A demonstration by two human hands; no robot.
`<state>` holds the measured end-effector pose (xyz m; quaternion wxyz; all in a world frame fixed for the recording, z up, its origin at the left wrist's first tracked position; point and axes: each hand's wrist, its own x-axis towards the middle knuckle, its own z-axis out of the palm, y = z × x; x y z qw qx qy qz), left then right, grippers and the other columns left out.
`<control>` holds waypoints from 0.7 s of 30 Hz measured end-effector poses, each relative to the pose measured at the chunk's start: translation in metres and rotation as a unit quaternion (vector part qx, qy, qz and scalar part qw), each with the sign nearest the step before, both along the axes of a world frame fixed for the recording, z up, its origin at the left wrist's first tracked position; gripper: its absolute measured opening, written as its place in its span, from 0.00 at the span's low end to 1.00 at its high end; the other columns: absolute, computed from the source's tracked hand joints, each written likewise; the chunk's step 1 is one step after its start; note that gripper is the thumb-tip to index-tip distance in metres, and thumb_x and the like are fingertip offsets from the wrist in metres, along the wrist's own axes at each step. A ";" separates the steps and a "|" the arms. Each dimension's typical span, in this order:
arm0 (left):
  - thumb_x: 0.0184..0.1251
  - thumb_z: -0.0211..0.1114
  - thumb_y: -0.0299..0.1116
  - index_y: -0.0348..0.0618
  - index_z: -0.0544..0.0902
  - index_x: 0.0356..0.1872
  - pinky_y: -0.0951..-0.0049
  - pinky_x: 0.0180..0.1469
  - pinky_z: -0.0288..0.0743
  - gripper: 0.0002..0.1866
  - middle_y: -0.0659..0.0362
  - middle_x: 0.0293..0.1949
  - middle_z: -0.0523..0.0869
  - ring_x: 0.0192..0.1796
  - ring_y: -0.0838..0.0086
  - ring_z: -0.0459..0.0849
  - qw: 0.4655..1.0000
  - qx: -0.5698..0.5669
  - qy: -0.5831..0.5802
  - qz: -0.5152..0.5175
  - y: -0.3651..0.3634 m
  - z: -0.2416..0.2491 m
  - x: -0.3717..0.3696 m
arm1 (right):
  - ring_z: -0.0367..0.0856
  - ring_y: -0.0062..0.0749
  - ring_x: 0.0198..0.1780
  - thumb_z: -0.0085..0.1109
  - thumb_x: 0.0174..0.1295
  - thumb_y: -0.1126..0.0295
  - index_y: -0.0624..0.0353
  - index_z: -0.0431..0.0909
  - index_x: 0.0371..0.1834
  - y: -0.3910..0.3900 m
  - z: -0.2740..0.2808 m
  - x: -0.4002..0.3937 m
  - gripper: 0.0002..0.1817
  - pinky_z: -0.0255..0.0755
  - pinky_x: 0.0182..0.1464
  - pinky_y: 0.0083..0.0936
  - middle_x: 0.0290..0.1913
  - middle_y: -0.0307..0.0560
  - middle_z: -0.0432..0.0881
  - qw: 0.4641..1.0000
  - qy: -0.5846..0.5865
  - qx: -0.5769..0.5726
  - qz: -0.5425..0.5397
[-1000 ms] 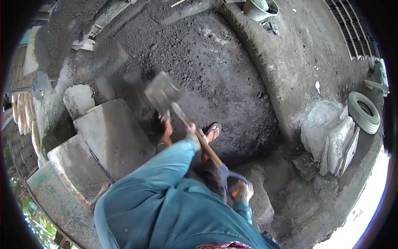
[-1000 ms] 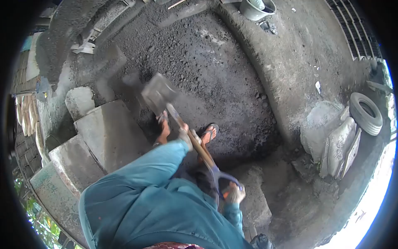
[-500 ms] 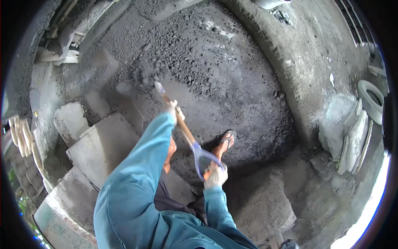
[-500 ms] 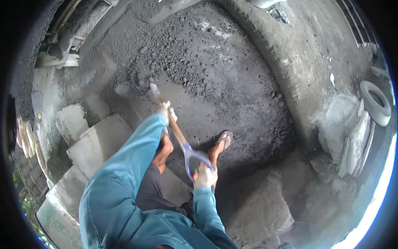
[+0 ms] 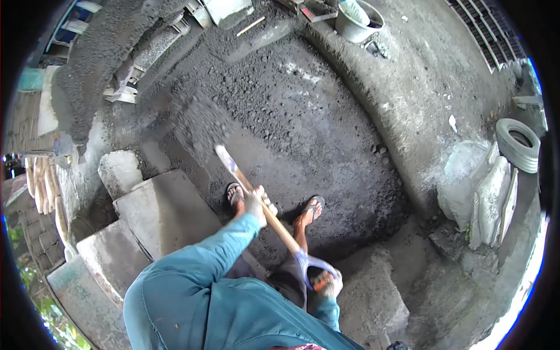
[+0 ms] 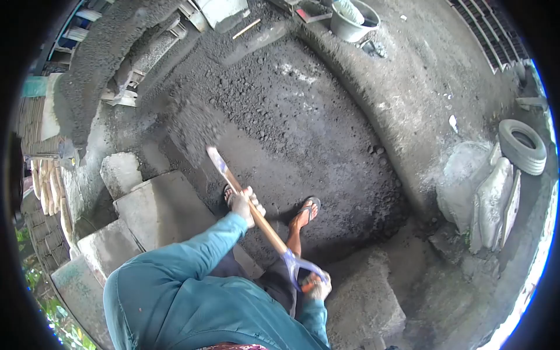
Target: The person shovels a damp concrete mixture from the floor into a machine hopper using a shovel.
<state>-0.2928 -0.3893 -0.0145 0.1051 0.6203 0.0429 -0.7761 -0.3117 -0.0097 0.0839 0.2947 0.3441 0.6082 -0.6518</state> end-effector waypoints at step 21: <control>0.76 0.55 0.53 0.54 0.71 0.28 0.58 0.34 0.77 0.18 0.66 0.19 0.69 0.22 0.69 0.74 0.915 -0.321 0.241 0.032 -0.036 0.224 -0.113 | 0.79 0.29 0.26 0.55 0.52 0.74 0.58 0.80 0.35 -0.027 0.053 -0.193 0.08 0.74 0.26 0.31 0.29 0.39 0.80 0.947 0.219 -0.057 0.229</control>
